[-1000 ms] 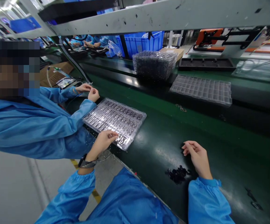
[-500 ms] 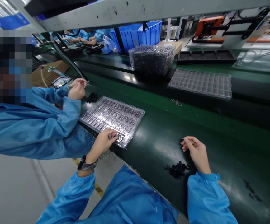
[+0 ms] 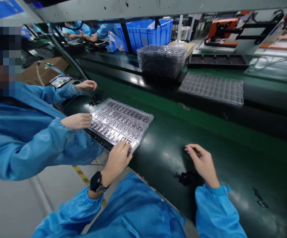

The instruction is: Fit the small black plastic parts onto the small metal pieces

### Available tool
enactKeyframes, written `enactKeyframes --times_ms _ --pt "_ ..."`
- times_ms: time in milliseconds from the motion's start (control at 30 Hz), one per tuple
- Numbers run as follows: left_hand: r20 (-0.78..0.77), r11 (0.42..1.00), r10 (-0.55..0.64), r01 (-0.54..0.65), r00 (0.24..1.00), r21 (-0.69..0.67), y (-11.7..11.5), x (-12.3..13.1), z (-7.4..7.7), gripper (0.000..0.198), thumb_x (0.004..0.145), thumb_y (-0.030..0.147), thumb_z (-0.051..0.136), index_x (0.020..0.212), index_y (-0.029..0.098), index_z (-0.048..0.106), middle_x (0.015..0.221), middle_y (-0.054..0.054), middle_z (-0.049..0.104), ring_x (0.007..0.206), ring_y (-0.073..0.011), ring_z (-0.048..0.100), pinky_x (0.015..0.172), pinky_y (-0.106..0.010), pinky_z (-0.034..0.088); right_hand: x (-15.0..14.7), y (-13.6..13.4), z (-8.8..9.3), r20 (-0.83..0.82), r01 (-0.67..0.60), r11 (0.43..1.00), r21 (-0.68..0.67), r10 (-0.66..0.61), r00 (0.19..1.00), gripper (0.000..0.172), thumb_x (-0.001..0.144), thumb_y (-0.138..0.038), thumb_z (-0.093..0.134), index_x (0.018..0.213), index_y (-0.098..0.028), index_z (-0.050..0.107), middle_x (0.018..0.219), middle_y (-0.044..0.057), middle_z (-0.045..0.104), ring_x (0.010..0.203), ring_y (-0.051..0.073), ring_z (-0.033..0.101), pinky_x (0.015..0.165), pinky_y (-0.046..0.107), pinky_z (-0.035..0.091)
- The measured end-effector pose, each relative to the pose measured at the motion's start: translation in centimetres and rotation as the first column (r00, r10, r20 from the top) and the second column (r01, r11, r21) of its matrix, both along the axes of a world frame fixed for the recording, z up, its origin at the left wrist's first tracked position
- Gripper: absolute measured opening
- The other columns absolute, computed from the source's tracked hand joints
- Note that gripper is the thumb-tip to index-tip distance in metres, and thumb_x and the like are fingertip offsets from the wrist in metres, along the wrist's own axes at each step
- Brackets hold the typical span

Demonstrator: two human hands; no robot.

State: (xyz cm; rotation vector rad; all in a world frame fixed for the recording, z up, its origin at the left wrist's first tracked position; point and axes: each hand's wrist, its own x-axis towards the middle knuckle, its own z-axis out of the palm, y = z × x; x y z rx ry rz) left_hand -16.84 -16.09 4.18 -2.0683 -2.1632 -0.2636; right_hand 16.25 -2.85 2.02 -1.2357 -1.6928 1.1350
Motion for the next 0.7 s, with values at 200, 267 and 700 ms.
enactKeyframes --times_ms 200,267,700 --pt "0.009 0.999 -0.034 0.033 0.999 0.041 0.1 -0.1 1.2 0.008 0.089 0.013 0.06 0.094 0.019 0.06 0.096 -0.009 0.063 0.093 -0.0275 0.059 0.082 -0.039 0.046 -10.0 -7.1 0.7 0.347 -0.475 0.857 0.199 0.391 0.852 0.044 0.095 -0.023 0.06 0.137 -0.014 0.063 0.146 0.02 0.06 0.133 0.037 0.057 0.111 0.056 0.047" --pt "-0.001 0.998 -0.042 0.042 0.999 0.055 0.1 -0.2 1.3 0.008 0.089 0.014 0.06 0.095 0.019 0.061 0.099 -0.01 0.064 0.096 -0.0285 0.059 0.083 -0.04 0.045 -12.9 -8.5 -0.3 0.393 -0.534 0.821 0.2 0.432 0.812 0.058 0.091 -0.016 0.061 0.148 -0.008 0.052 0.158 0.023 0.046 0.143 0.04 0.047 0.115 0.059 0.043" --pt "0.053 0.993 -0.054 0.048 0.997 0.11 0.1 -0.3 0.9 0.006 0.09 0.016 0.058 0.092 0.02 0.061 0.096 -0.01 0.066 0.093 -0.0278 0.06 0.085 -0.041 0.048 -17.2 -10.6 -2.8 0.247 -0.517 0.829 0.212 0.466 0.85 0.069 0.09 -0.008 0.05 0.157 -0.007 0.035 0.166 0.019 0.033 0.156 0.031 0.03 0.125 0.058 0.032"
